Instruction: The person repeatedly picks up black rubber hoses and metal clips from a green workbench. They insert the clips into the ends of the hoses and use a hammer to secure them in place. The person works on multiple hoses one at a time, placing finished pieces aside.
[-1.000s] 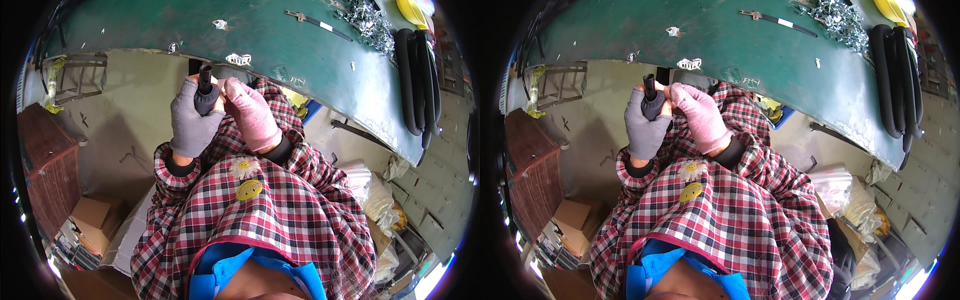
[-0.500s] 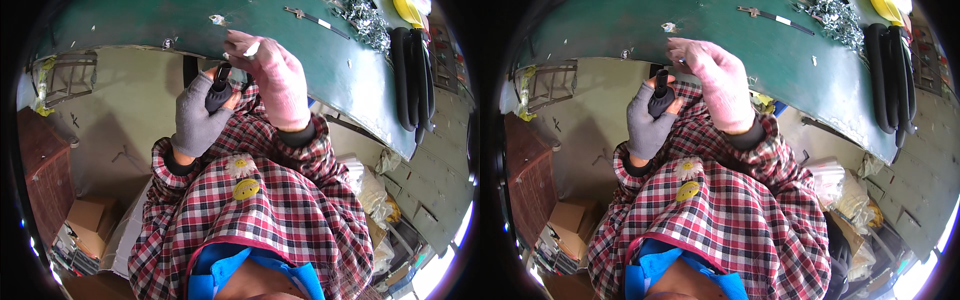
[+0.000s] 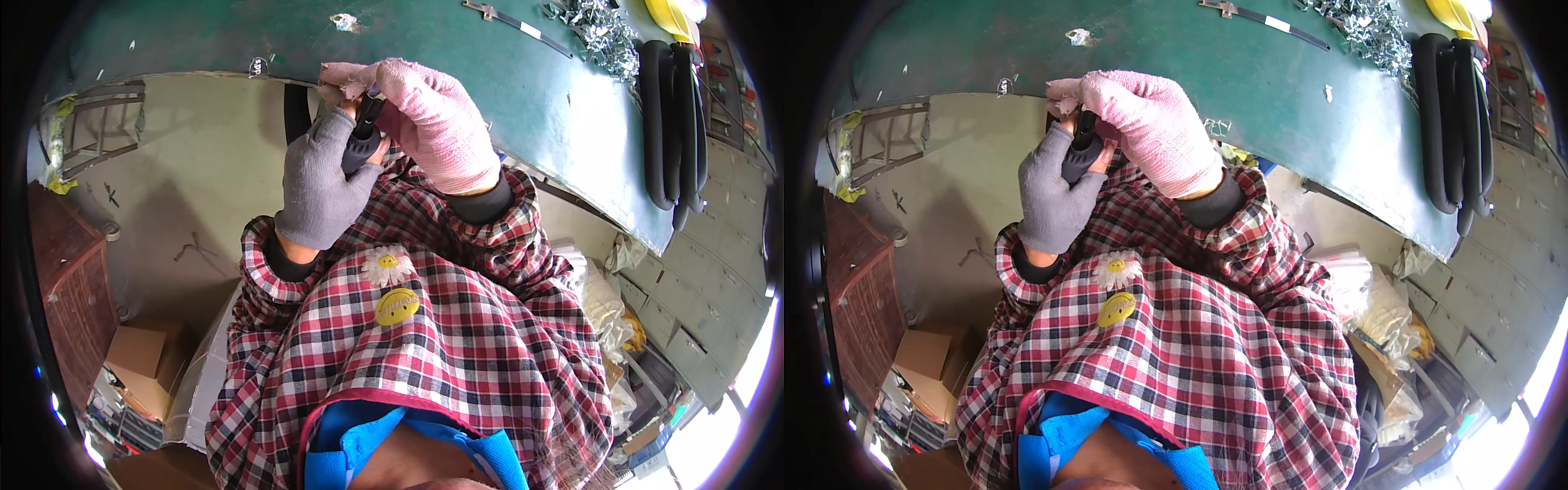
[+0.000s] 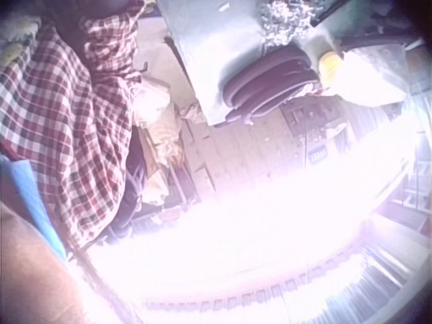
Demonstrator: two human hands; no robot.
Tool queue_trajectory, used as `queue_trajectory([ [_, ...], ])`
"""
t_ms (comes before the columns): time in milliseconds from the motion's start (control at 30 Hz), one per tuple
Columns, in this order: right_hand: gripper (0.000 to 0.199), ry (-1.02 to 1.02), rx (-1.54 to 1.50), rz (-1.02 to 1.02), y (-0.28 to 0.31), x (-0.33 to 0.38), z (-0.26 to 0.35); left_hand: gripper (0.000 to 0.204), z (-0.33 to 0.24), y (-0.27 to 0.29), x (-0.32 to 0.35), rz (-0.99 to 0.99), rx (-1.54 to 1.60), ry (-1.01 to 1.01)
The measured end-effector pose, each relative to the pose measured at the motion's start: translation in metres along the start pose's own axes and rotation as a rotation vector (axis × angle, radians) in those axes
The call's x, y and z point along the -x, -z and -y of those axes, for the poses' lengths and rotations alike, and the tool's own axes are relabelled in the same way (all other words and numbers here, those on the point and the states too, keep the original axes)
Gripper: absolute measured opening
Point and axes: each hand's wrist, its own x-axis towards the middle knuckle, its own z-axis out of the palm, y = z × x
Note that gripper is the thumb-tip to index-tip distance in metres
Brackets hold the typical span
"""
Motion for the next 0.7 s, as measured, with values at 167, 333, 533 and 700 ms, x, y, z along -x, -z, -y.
queue_trajectory([
  [167,0.042,-0.035,-0.035,0.009,0.007,0.006,-0.009,0.04,0.0,-0.005,0.003,0.013,-0.035,-0.06],
  [333,0.042,0.1,-0.044,0.007,0.001,0.009,-0.012,0.041,-0.004,0.002,-0.002,0.067,-0.051,-0.083],
  [533,0.018,0.717,1.326,-0.477,0.056,0.011,0.068,0.041,0.006,0.02,-0.017,0.191,0.103,0.139],
  [700,0.01,0.525,2.092,-0.406,0.109,-0.018,0.104,0.036,0.024,0.025,-0.014,0.18,0.033,0.254],
])
